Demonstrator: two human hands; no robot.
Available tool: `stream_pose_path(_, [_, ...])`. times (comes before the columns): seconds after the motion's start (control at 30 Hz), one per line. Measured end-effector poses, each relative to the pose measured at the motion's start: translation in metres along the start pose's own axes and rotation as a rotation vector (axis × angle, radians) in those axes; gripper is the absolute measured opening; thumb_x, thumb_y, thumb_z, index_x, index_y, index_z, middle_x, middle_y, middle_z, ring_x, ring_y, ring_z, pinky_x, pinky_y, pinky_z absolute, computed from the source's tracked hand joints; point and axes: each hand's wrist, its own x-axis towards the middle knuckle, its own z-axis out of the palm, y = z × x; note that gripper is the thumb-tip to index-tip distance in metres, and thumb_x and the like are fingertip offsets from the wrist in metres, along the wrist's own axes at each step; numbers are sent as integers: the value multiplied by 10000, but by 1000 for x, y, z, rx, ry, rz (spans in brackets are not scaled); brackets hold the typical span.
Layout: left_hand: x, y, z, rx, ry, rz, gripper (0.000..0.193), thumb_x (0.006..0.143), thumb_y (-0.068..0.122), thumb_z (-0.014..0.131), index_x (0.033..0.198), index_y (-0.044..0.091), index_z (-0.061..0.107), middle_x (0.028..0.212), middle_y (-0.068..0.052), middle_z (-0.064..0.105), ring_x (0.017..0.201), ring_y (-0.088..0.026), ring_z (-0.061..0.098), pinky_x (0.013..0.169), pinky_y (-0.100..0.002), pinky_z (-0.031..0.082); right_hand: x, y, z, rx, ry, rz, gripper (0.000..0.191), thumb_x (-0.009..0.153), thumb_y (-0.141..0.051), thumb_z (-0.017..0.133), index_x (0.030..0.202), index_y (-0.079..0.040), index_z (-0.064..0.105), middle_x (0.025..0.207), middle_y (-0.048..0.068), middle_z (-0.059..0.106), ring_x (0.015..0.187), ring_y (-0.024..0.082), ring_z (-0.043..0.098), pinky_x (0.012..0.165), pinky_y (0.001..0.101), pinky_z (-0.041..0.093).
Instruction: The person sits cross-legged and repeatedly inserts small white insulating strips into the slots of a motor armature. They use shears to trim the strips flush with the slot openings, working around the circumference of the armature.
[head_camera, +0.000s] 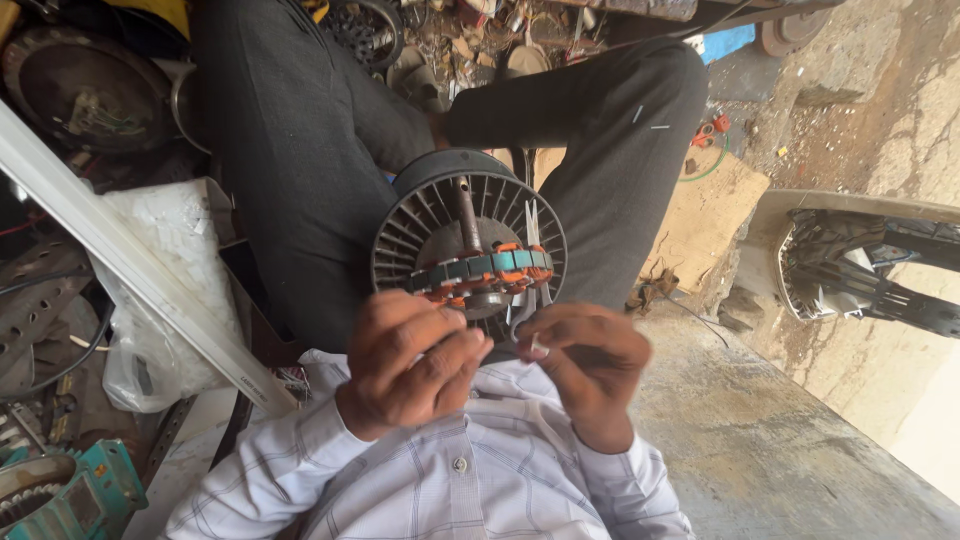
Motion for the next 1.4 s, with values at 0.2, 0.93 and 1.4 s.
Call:
stream_pose_path(0.2, [7,-32,7,97,-43,-22,163,928,143,828,1051,126,723,1157,-70,673,1170,-254,607,995,-460,494,47,-13,1,-663,-9,-298,169,835,71,793,980,22,722,929,137,716,831,201,707,671,271,547])
stream_pose_path(0.93, [36,-53,25,-336,-80,-261,552,919,131,846,1201,68,376,1137,-189,699,867,-235,737,692,-362,544,101,-5,-14,-614,-300,-326,258,649,21,724,904,-9,752,841,132,742,723,207,692,641,330,529])
stream_pose_path(1.4, [29,-58,22,-296,-98,-207,465,935,118,832,1077,87,391,1192,-196,677,927,-265,725,736,-399,556,97,-10,-4,-657,-312,-258,233,660,68,757,868,-36,773,847,113,756,657,153,645,572,274,485])
